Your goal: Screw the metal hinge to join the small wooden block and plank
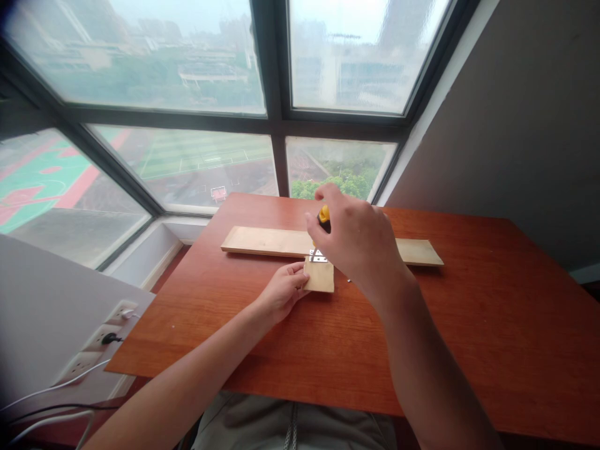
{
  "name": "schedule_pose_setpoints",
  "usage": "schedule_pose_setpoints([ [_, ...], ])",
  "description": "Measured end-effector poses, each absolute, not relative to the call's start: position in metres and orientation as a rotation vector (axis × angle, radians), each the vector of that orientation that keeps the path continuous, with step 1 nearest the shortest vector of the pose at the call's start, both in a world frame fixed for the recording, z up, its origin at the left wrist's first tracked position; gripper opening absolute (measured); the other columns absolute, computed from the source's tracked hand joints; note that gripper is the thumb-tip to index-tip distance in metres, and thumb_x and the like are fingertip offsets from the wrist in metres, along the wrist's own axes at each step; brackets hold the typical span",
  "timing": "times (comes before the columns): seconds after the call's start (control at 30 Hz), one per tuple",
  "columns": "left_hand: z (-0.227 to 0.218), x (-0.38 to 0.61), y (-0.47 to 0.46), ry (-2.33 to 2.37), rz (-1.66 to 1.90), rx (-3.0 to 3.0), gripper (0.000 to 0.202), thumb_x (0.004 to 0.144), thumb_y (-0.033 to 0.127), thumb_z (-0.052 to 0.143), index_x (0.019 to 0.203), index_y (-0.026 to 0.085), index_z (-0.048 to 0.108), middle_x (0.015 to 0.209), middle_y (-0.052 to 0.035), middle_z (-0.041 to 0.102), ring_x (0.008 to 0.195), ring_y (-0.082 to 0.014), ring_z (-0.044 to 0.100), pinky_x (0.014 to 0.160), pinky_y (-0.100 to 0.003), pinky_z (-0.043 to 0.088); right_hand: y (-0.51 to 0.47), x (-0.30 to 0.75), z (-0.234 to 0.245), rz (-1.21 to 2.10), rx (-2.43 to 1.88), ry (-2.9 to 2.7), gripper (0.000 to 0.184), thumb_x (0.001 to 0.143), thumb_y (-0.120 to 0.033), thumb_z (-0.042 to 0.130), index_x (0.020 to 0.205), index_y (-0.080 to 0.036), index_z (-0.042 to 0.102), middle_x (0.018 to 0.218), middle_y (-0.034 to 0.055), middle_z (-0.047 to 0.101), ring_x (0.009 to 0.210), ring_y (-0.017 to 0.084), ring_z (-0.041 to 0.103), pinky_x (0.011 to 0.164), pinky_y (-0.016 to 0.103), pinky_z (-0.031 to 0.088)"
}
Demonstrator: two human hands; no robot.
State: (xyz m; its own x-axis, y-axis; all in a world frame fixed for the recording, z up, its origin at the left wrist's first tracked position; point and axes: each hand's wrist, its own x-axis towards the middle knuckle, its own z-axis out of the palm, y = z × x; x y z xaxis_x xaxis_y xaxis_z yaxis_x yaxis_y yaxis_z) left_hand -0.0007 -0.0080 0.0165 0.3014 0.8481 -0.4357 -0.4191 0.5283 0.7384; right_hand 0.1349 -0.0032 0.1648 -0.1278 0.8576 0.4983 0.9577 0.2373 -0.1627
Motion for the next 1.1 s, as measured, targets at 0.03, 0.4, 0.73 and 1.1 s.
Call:
schedule_pose_setpoints([
  [0.03,0.0167,-0.0007,-0.0081,0.912,0.899,0.553,0.027,0.067,0.004,0.064,0.091,0.01,0.074,0.092,-0.0121,0.076,0.083,-0.0193,0.071,0.073,-0.025,0.056,-0.0039,0.1357,0.1654,-0.232,-1.628,-2.033,0.028,0.085,-0.033,0.059,0.11,-0.024,0.061,0.081,0.004,0.071,0.069,0.023,0.063,0.062,0.032,0.039],
  [0.4,0.0178,-0.0011,-0.0086,0.909,0.902,0.551,0.026,0.066,0.004,0.066,0.09,0.011,0.073,0.095,-0.0125,0.076,0.086,-0.0202,0.072,0.076,-0.026,0.056,-0.0052,0.1353,0.1653,-0.271,-1.634,-2.043,0.023,0.088,-0.036,0.057,0.106,-0.023,0.062,0.087,0.0049,0.072,0.069,0.023,0.063,0.06,0.033,0.037],
  [0.73,0.0179,-0.0005,-0.0083,0.906,0.9,0.567,0.028,0.066,0.003,0.064,0.091,0.011,0.073,0.095,-0.0123,0.076,0.086,-0.0198,0.072,0.076,-0.026,0.056,-0.0054,0.1371,0.1652,-0.272,-1.586,-2.051,0.027,0.085,-0.035,0.059,0.109,-0.023,0.061,0.092,0.0053,0.072,0.073,0.024,0.064,0.061,0.033,0.038],
  [1.1,0.0186,-0.0012,-0.0089,0.907,0.902,0.57,0.03,0.066,0.003,0.063,0.093,0.012,0.073,0.092,-0.0111,0.076,0.086,-0.02,0.072,0.078,-0.027,0.056,-0.0065,0.1351,0.166,-0.151,-1.412,-2.118,0.033,0.08,-0.02,0.055,0.112,-0.022,0.06,0.109,0.007,0.07,0.082,0.022,0.065,0.068,0.032,0.045],
])
